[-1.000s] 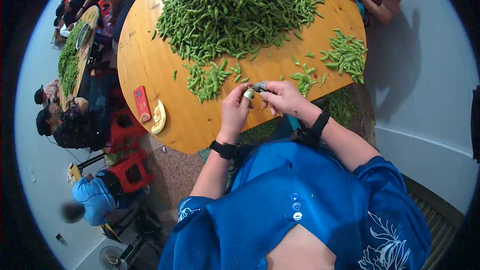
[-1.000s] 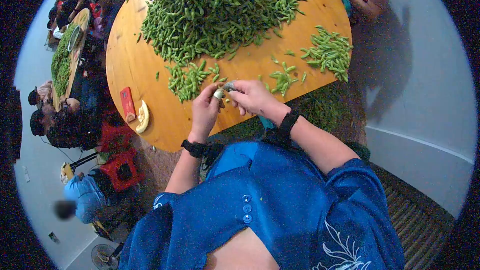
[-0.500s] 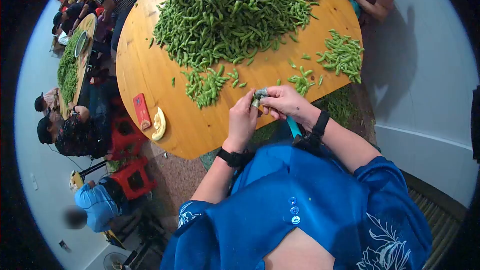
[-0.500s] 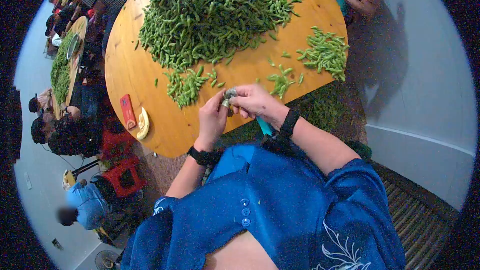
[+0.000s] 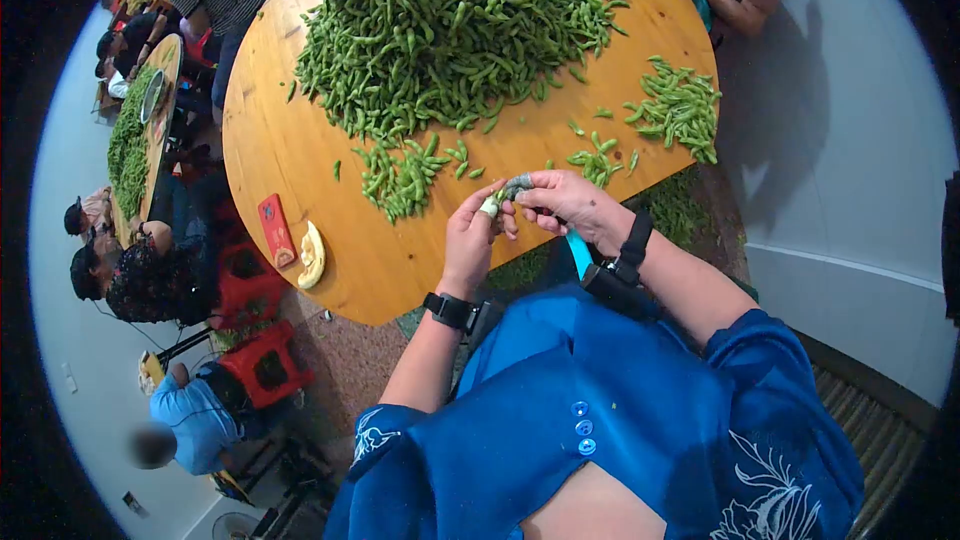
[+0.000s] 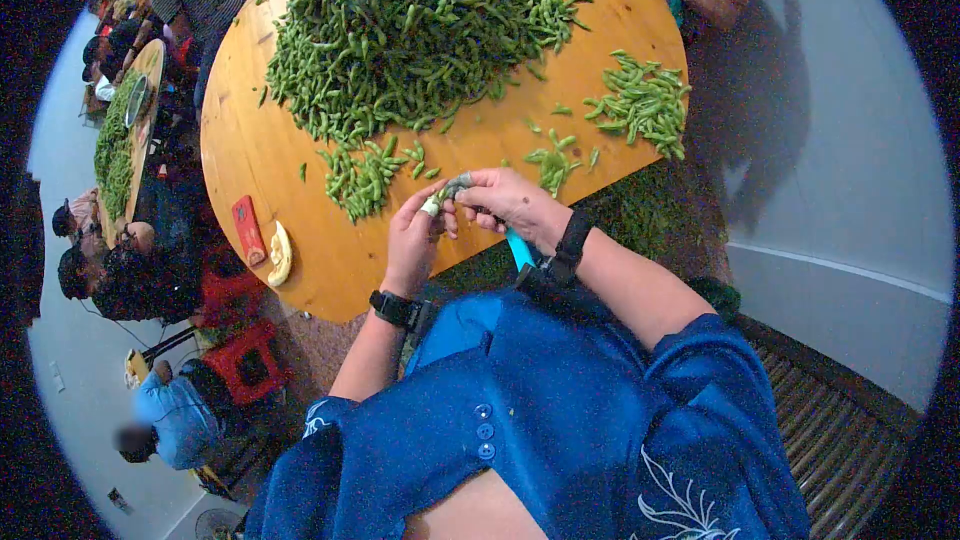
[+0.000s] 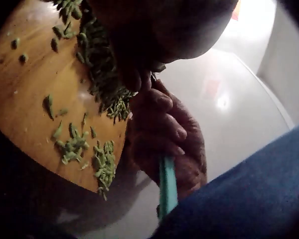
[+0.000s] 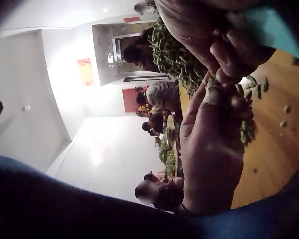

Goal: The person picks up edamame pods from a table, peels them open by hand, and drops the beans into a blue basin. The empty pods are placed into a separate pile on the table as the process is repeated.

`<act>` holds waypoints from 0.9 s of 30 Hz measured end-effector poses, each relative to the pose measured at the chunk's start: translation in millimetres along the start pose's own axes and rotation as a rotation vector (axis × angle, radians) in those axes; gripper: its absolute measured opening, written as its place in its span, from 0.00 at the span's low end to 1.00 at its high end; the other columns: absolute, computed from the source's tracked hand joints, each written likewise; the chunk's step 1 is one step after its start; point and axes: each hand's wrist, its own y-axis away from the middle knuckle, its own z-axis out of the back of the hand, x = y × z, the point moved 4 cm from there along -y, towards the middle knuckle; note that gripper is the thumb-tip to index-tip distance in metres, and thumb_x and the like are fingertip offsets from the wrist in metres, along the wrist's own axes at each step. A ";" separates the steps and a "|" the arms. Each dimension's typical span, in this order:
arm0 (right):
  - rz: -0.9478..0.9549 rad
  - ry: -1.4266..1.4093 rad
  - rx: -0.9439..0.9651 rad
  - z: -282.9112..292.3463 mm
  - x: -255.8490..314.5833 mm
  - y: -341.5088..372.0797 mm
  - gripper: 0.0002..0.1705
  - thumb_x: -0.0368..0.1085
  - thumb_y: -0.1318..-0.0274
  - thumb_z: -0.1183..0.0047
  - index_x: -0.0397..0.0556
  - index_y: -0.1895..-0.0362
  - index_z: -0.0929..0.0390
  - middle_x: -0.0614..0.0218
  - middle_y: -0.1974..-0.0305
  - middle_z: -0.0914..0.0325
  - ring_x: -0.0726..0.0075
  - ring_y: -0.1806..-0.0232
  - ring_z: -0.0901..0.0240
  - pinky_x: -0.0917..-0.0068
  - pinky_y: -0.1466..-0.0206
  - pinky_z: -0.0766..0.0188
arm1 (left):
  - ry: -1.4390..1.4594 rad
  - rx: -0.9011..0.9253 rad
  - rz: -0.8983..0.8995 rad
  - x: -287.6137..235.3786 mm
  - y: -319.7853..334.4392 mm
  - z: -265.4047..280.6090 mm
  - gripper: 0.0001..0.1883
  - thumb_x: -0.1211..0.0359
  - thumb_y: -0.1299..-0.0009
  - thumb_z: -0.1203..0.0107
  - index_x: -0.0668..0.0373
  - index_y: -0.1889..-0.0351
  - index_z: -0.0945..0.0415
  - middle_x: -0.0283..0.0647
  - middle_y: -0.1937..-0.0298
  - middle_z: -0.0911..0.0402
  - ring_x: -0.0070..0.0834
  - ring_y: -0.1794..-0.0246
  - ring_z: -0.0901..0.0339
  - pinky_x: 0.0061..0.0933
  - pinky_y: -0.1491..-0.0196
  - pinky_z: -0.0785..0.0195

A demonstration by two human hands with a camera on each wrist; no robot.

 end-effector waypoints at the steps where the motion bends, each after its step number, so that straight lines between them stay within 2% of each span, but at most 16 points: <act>1: 0.004 0.023 -0.006 2.0 -1.1 -1.7 0.07 0.39 0.42 0.54 0.53 0.65 0.24 0.82 0.81 0.33 0.89 0.86 0.41 0.87 0.87 0.47 | 0.107 -0.011 0.045 1.7 -1.0 -0.3 0.17 0.72 0.28 0.62 0.67 0.43 0.33 0.39 0.63 0.25 0.21 0.72 0.27 0.22 0.69 0.30; 3: 0.006 0.046 -0.009 -0.4 0.6 -2.2 0.08 0.39 0.42 0.53 0.52 0.63 0.23 0.81 0.81 0.33 0.89 0.86 0.40 0.87 0.87 0.47 | 0.215 -0.026 0.089 4.2 -3.7 -2.3 0.17 0.73 0.28 0.62 0.68 0.43 0.33 0.39 0.64 0.25 0.21 0.73 0.27 0.22 0.69 0.30; 5: 0.068 0.196 -0.120 -6.9 8.6 2.2 0.07 0.37 0.41 0.53 0.50 0.66 0.25 0.80 0.81 0.31 0.89 0.87 0.41 0.89 0.88 0.48 | -0.050 -0.066 0.023 3.3 -4.8 -2.5 0.16 0.74 0.29 0.62 0.68 0.46 0.32 0.38 0.66 0.24 0.21 0.74 0.26 0.21 0.71 0.31; 6: 0.065 0.197 -0.118 -10.7 10.2 2.7 0.07 0.37 0.41 0.53 0.50 0.66 0.25 0.80 0.81 0.31 0.89 0.87 0.41 0.89 0.88 0.48 | -0.049 -0.070 0.024 2.0 -5.2 -2.2 0.16 0.74 0.29 0.62 0.68 0.46 0.32 0.38 0.66 0.24 0.21 0.74 0.26 0.21 0.71 0.31; 9: 0.056 0.183 -0.150 -12.9 10.8 1.6 0.08 0.37 0.41 0.53 0.49 0.62 0.23 0.79 0.81 0.31 0.88 0.87 0.40 0.88 0.87 0.48 | -0.108 -0.106 0.058 0.7 -7.7 -1.0 0.14 0.75 0.30 0.62 0.68 0.49 0.31 0.36 0.69 0.24 0.21 0.74 0.26 0.20 0.72 0.31; 11: 0.093 0.246 -0.162 -8.4 3.6 -4.6 0.15 0.36 0.43 0.54 0.52 0.52 0.22 0.78 0.79 0.28 0.86 0.84 0.38 0.86 0.83 0.40 | -0.098 -0.105 0.048 2.9 -8.4 -0.7 0.13 0.76 0.30 0.61 0.68 0.50 0.32 0.36 0.70 0.24 0.21 0.74 0.26 0.21 0.72 0.31; 12: 0.090 0.245 -0.160 -6.3 -2.3 -8.3 0.15 0.36 0.43 0.54 0.52 0.52 0.22 0.78 0.79 0.28 0.86 0.84 0.38 0.86 0.83 0.40 | -0.098 -0.108 0.050 6.1 -9.7 1.0 0.13 0.76 0.30 0.61 0.68 0.50 0.32 0.36 0.70 0.24 0.21 0.74 0.26 0.21 0.72 0.31; 14: 0.188 0.246 -0.161 -0.9 -10.5 -17.0 0.16 0.36 0.43 0.54 0.52 0.51 0.23 0.77 0.80 0.29 0.85 0.84 0.37 0.85 0.83 0.40 | -0.074 -0.090 0.076 17.4 -13.3 5.7 0.14 0.76 0.32 0.59 0.66 0.49 0.32 0.38 0.65 0.22 0.22 0.72 0.25 0.20 0.70 0.31; 17: 0.113 0.289 -0.331 17.3 -24.8 -29.9 0.14 0.37 0.44 0.54 0.50 0.56 0.22 0.75 0.81 0.29 0.82 0.84 0.36 0.82 0.83 0.39 | -0.199 -0.199 0.097 35.7 -12.1 16.8 0.13 0.77 0.34 0.58 0.65 0.53 0.29 0.37 0.66 0.22 0.24 0.70 0.25 0.22 0.69 0.31; 18: 0.115 0.291 -0.326 26.8 -32.8 -37.9 0.14 0.37 0.44 0.54 0.50 0.56 0.22 0.75 0.81 0.29 0.82 0.84 0.36 0.82 0.83 0.39 | -0.200 -0.203 0.094 47.9 -10.7 27.8 0.13 0.77 0.34 0.58 0.65 0.53 0.29 0.37 0.66 0.22 0.24 0.70 0.25 0.22 0.69 0.31; 20: 0.092 0.328 -0.420 58.2 -52.9 -54.8 0.10 0.37 0.44 0.55 0.48 0.63 0.23 0.73 0.82 0.30 0.81 0.84 0.36 0.79 0.84 0.39 | -0.778 -0.170 0.098 73.0 -7.1 56.5 0.11 0.75 0.37 0.53 0.63 0.57 0.25 0.41 0.61 0.21 0.31 0.70 0.24 0.29 0.67 0.30; 21: 0.095 0.328 -0.418 70.4 -61.7 -60.8 0.10 0.37 0.44 0.55 0.48 0.63 0.23 0.73 0.82 0.30 0.81 0.84 0.36 0.79 0.84 0.39 | -0.779 -0.172 0.097 78.6 -4.0 65.6 0.11 0.75 0.37 0.53 0.63 0.57 0.25 0.41 0.61 0.21 0.31 0.70 0.24 0.29 0.67 0.30; 23: 0.001 0.414 -0.484 95.4 -79.2 -68.7 0.06 0.35 0.44 0.55 0.47 0.69 0.27 0.72 0.82 0.30 0.80 0.87 0.36 0.78 0.84 0.40 | -1.235 -0.127 -0.165 75.6 -0.4 69.7 0.09 0.73 0.40 0.48 0.61 0.62 0.23 0.45 0.59 0.24 0.41 0.67 0.24 0.36 0.63 0.31; 24: 0.001 0.413 -0.483 103.8 -85.0 -70.7 0.06 0.35 0.44 0.55 0.47 0.69 0.27 0.72 0.82 0.30 0.80 0.87 0.36 0.78 0.84 0.40 | -1.235 -0.127 -0.164 70.8 -2.8 67.5 0.09 0.73 0.40 0.48 0.61 0.62 0.23 0.45 0.59 0.24 0.41 0.67 0.24 0.36 0.63 0.31; 26: 0.190 0.826 -0.590 115.1 -82.0 -71.1 0.08 0.35 0.44 0.56 0.46 0.73 0.29 0.71 0.83 0.30 0.77 0.88 0.36 0.76 0.84 0.39 | -1.524 -0.349 -0.329 43.1 -11.2 58.6 0.12 0.71 0.42 0.44 0.60 0.60 0.25 0.48 0.58 0.28 0.47 0.62 0.27 0.40 0.60 0.32; 27: 0.189 0.827 -0.589 118.6 -85.5 -72.8 0.08 0.35 0.44 0.56 0.46 0.73 0.29 0.71 0.83 0.30 0.77 0.88 0.36 0.76 0.84 0.39 | -1.523 -0.350 -0.328 38.2 -21.2 55.9 0.12 0.71 0.42 0.44 0.60 0.60 0.25 0.48 0.58 0.28 0.47 0.62 0.27 0.40 0.60 0.32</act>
